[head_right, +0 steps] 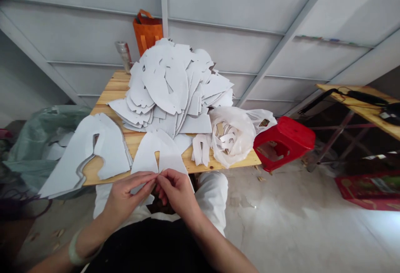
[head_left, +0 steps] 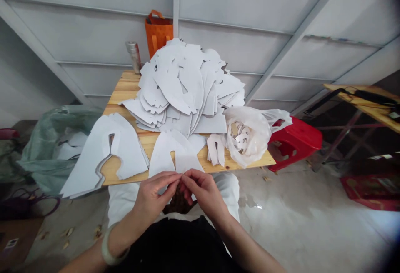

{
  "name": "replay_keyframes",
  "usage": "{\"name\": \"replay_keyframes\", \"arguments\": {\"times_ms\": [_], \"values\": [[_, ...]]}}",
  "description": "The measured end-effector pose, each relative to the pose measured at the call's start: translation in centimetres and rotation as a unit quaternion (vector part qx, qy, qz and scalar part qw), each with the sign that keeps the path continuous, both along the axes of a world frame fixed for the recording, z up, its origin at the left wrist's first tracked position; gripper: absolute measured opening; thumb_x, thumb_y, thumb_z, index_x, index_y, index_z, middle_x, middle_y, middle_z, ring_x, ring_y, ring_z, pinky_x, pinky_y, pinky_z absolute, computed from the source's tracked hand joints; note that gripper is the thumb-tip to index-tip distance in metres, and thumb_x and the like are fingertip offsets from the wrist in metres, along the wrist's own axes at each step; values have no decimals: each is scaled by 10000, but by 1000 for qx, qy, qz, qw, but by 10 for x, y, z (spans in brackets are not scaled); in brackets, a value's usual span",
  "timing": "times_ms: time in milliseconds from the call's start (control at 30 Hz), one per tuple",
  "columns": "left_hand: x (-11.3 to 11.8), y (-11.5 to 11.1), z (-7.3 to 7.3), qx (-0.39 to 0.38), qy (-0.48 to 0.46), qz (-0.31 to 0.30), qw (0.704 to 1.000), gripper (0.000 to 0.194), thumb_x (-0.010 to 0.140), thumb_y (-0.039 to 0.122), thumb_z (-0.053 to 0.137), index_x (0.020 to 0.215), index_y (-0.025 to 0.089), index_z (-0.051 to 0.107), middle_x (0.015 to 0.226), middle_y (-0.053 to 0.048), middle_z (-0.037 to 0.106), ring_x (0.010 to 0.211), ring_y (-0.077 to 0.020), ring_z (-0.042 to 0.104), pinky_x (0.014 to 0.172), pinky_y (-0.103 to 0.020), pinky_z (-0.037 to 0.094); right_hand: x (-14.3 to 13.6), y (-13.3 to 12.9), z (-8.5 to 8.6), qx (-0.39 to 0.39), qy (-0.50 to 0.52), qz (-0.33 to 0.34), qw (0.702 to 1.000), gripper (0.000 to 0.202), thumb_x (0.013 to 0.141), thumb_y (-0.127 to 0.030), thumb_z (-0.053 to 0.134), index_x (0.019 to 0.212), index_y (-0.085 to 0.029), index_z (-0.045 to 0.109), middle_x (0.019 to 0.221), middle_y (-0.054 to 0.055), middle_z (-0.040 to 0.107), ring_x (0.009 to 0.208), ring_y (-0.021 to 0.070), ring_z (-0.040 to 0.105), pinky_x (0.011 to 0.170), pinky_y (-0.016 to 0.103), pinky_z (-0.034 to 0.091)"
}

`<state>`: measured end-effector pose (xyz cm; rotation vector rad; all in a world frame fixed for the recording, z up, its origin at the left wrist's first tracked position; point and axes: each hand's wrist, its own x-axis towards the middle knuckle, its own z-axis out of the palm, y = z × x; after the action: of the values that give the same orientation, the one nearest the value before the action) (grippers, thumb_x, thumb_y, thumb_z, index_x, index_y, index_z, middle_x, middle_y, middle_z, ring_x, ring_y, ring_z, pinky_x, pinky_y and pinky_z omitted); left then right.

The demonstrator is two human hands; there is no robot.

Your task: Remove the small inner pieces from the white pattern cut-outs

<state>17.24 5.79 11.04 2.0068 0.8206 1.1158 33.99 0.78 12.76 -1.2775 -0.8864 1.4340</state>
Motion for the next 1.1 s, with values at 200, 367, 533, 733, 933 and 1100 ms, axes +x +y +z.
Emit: {"name": "replay_keyframes", "arguments": {"times_ms": [200, 367, 533, 733, 933, 1100], "values": [[0, 0, 5, -47, 5, -8, 999, 190, 931, 167, 656, 1012, 224, 818, 984, -45, 816, 883, -187, 779, 840, -264, 629, 1, 0, -1, 13, -10, 6, 1000, 357, 882, -502, 667, 750, -173, 626, 630, -25, 594, 466, 75, 477, 436, 204, 376], [1, -1, 6, -40, 4, -9, 999, 192, 930, 166, 657, 1019, 226, 816, 989, -46, 816, 885, -190, 778, 844, -271, 630, 2, -1, -1, 11, -22, 11, 1000, 384, 888, -532, 662, 737, -183, 609, 584, -39, 566, 437, 71, 444, 431, 210, 336], [1, -1, 6, 27, -3, -11, 1000, 217, 924, 119, 659, 1042, 227, 808, 987, -41, 816, 874, -175, 781, 839, -250, 633, 1, -3, 1, 7, -24, 7, 1000, 361, 886, -507, 667, 727, -186, 616, 569, -40, 554, 452, 75, 431, 430, 205, 327], [0, -2, 4, 88, 4, -11, 996, 245, 917, 87, 669, 1081, 220, 792, 1013, -51, 811, 891, -176, 781, 847, -249, 637, 1, -4, 2, -1, -37, 1, 999, 325, 867, -454, 653, 691, -185, 613, 542, -43, 535, 446, 72, 404, 431, 203, 305], [2, -4, 2, 60, -10, -10, 998, 262, 906, 73, 655, 1065, 222, 799, 1011, -51, 813, 893, -176, 783, 858, -244, 633, -1, -5, 2, 0, -67, -38, 997, 249, 810, -328, 611, 612, -180, 585, 501, -46, 495, 468, 77, 395, 458, 201, 294], [4, -5, 6, -138, -9, -14, 990, 126, 889, 220, 697, 972, 198, 789, 939, -50, 812, 848, -197, 778, 792, -268, 642, -7, -4, 2, 41, -116, -72, 990, 195, 757, -262, 575, 581, -179, 592, 530, -39, 506, 526, 96, 415, 500, 208, 342]]}}
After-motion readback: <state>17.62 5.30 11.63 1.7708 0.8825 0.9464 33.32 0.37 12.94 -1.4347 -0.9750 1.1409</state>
